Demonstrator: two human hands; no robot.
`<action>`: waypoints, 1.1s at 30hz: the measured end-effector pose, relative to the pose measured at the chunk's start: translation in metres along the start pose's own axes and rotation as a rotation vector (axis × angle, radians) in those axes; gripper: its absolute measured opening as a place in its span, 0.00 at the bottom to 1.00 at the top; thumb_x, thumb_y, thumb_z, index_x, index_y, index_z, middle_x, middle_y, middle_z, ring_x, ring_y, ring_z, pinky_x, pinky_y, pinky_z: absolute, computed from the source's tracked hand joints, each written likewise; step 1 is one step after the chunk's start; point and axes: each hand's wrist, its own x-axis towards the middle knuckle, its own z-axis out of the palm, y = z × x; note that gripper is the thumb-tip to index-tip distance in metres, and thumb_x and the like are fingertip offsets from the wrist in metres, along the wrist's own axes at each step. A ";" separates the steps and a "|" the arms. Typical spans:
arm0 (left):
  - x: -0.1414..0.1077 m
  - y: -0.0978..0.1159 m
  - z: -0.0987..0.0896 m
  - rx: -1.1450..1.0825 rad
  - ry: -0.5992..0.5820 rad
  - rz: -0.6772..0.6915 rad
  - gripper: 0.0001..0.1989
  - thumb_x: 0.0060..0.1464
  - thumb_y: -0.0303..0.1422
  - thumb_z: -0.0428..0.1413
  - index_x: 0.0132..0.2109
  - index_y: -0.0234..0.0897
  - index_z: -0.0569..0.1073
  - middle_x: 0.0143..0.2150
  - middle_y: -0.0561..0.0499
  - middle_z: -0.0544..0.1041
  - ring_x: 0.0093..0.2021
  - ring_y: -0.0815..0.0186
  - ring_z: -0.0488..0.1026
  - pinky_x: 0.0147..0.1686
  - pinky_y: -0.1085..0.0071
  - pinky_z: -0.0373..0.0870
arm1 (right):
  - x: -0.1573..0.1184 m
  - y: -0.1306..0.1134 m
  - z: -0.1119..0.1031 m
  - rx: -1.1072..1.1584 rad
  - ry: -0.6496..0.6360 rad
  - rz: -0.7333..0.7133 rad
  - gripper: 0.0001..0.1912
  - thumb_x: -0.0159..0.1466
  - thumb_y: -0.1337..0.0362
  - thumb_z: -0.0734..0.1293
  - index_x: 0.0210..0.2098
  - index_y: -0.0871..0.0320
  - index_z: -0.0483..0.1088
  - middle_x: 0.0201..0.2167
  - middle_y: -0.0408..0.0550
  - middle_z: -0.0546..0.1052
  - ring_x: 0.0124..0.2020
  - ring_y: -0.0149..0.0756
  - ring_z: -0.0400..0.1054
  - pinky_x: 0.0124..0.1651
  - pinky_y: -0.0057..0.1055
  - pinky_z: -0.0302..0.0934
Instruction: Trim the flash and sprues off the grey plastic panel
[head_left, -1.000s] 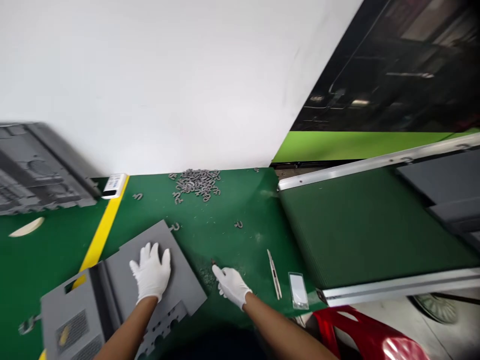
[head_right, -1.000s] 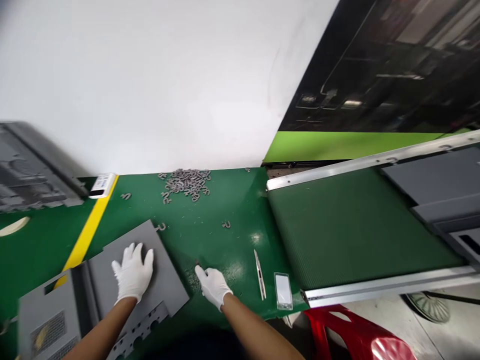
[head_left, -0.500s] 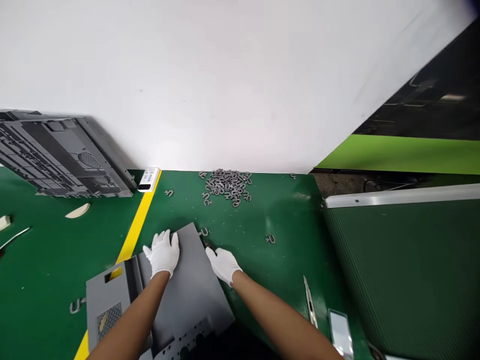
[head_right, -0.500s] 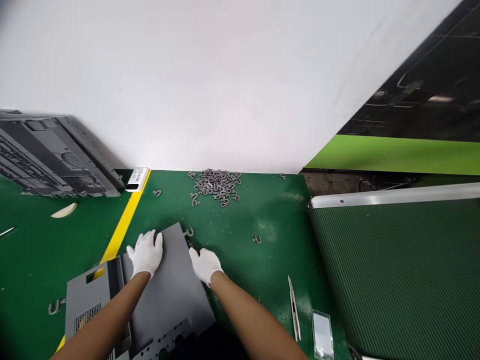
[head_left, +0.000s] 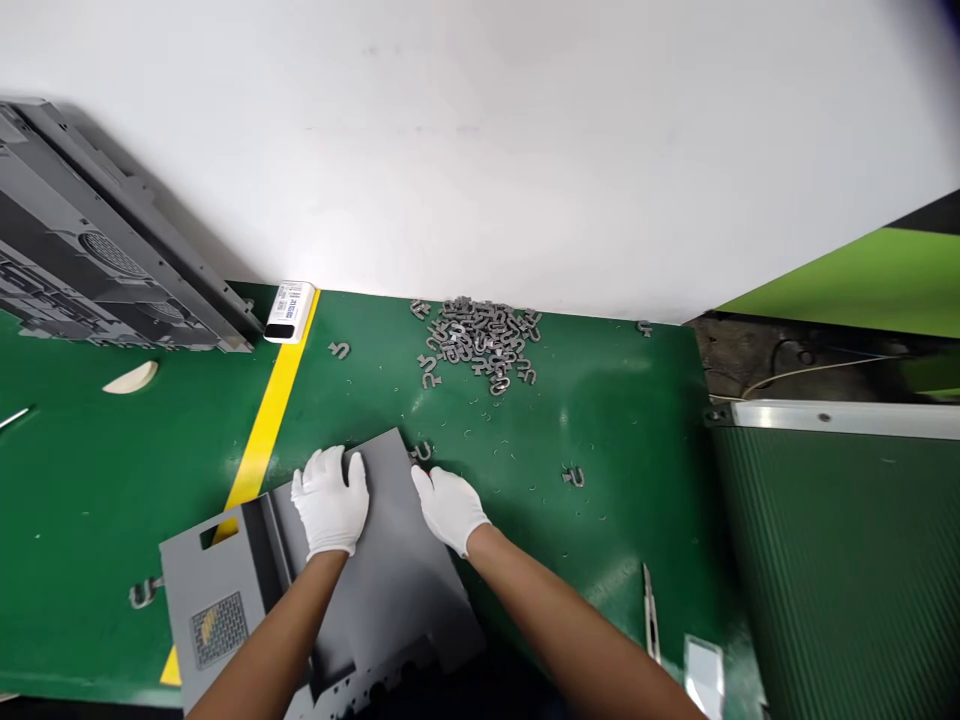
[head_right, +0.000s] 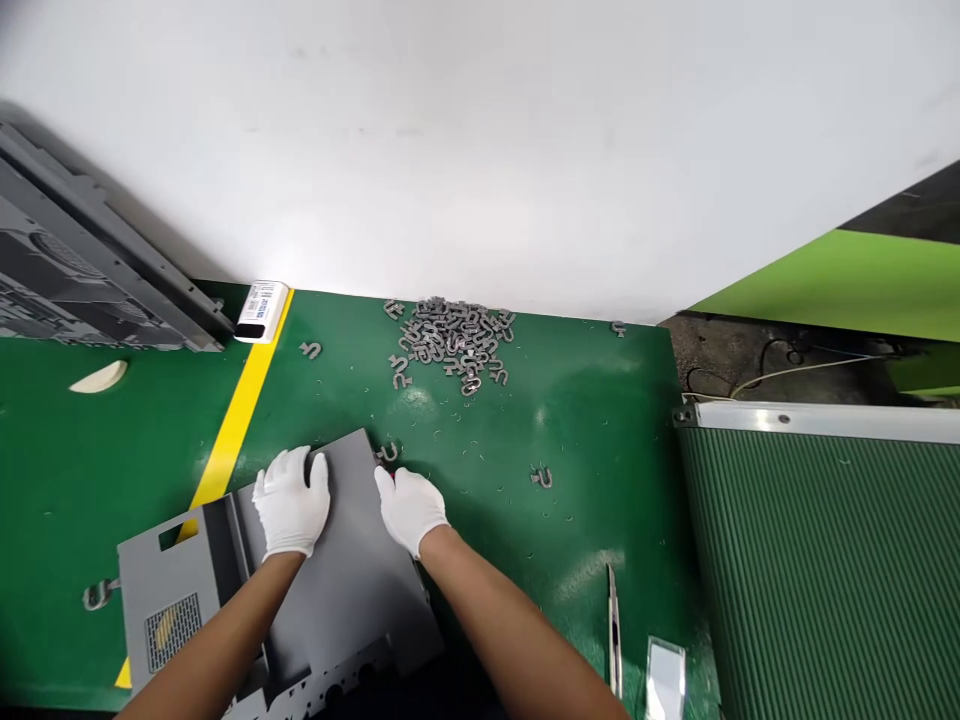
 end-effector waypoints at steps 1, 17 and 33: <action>0.000 0.001 -0.001 0.004 -0.005 0.000 0.26 0.71 0.44 0.41 0.59 0.31 0.73 0.61 0.34 0.76 0.68 0.48 0.66 0.72 0.49 0.50 | 0.001 0.000 0.000 -0.001 -0.002 0.007 0.33 0.77 0.45 0.44 0.47 0.57 0.72 0.46 0.58 0.81 0.50 0.47 0.75 0.54 0.40 0.64; -0.003 0.002 0.004 -0.028 0.034 0.006 0.25 0.71 0.44 0.43 0.58 0.31 0.75 0.58 0.35 0.77 0.66 0.49 0.68 0.72 0.49 0.49 | 0.018 0.017 -0.024 -0.107 -0.117 -0.042 0.27 0.74 0.50 0.55 0.55 0.61 0.75 0.49 0.66 0.79 0.54 0.57 0.73 0.60 0.51 0.61; -0.063 0.107 -0.051 0.303 -0.970 1.284 0.39 0.40 0.64 0.63 0.46 0.35 0.84 0.42 0.34 0.83 0.47 0.39 0.79 0.66 0.38 0.60 | -0.150 0.123 -0.029 0.825 0.081 0.355 0.30 0.74 0.39 0.48 0.32 0.55 0.62 0.21 0.42 0.69 0.16 0.30 0.65 0.19 0.27 0.62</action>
